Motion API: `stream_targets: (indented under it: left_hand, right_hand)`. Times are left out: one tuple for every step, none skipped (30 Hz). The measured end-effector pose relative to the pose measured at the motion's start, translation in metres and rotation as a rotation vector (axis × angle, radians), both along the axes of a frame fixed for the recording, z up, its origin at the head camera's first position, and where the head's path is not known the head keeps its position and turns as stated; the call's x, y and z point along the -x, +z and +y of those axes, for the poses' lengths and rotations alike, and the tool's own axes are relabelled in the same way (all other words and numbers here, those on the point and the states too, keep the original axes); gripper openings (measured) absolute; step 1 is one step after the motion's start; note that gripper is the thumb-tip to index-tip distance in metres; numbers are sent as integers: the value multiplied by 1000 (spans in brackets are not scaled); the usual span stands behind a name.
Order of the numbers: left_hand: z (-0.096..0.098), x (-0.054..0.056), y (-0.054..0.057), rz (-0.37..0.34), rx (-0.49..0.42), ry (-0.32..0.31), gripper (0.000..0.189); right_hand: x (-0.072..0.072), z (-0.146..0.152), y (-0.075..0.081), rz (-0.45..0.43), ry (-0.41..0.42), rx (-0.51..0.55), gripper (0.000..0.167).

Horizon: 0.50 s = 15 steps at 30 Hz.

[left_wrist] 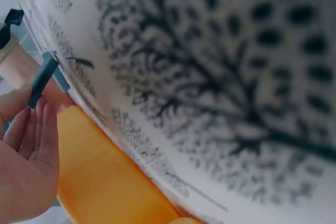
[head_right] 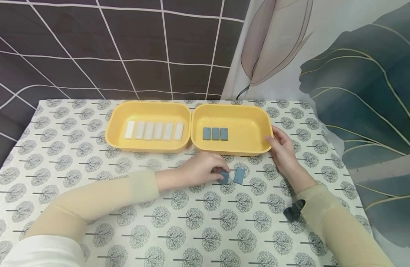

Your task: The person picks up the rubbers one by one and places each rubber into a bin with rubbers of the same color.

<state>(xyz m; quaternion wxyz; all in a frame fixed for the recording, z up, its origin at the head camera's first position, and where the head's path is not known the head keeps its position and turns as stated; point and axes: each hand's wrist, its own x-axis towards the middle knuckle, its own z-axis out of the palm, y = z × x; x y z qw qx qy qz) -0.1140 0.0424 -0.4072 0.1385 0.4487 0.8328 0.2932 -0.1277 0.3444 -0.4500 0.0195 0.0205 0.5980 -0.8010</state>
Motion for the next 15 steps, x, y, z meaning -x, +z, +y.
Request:
stream_targets:
  left_hand:
    - [0, 1, 1, 1, 0, 1, 23]
    - [1, 2, 2, 4, -3, 3, 23]
    - [2, 3, 4, 6, -6, 5, 23]
    - [2, 4, 6, 8, -10, 7, 22]
    - [3, 5, 8, 10, -15, 11, 22]
    - [4, 7, 10, 10, -20, 15, 22]
    - [5, 9, 13, 4, -29, 18, 22]
    - [6, 10, 15, 3, -36, 22, 22]
    - [7, 12, 18, -3, -42, 25, 22]
    - [8, 14, 21, -14, -50, 30, 22]
    - [9, 16, 25, -27, -54, 34, 22]
    - [10, 18, 27, -38, -57, 36, 22]
    - [10, 21, 30, -48, -59, 38, 21]
    - [11, 23, 33, -55, -58, 42, 21]
    - [11, 25, 37, -64, -57, 47, 20]
  right_hand:
    - [0, 0, 0, 1, 0, -1, 49]
    - [0, 0, 0, 0, -1, 0, 49]
    - [0, 0, 0, -2, 0, 5, 49]
    - [0, 0, 1, -3, -1, 6, 49]
    - [0, 0, 1, -5, -1, 6, 49]
    - [0, 0, 1, -5, -2, 5, 50]
    - [0, 0, 1, -6, -1, 6, 50]
    - [0, 0, 1, -5, 0, 6, 50]
    - [0, 0, 1, -2, 1, 5, 50]
    - [-1, 0, 1, 0, 2, 3, 49]
    - [-1, 0, 1, 1, 2, 4, 48]
    - [-1, 0, 1, 1, 2, 3, 48]
    - [-1, 0, 1, 0, 2, 6, 48]
    - [-1, 0, 1, -1, 2, 6, 47]
    - [-1, 0, 1, -2, 2, 8, 46]
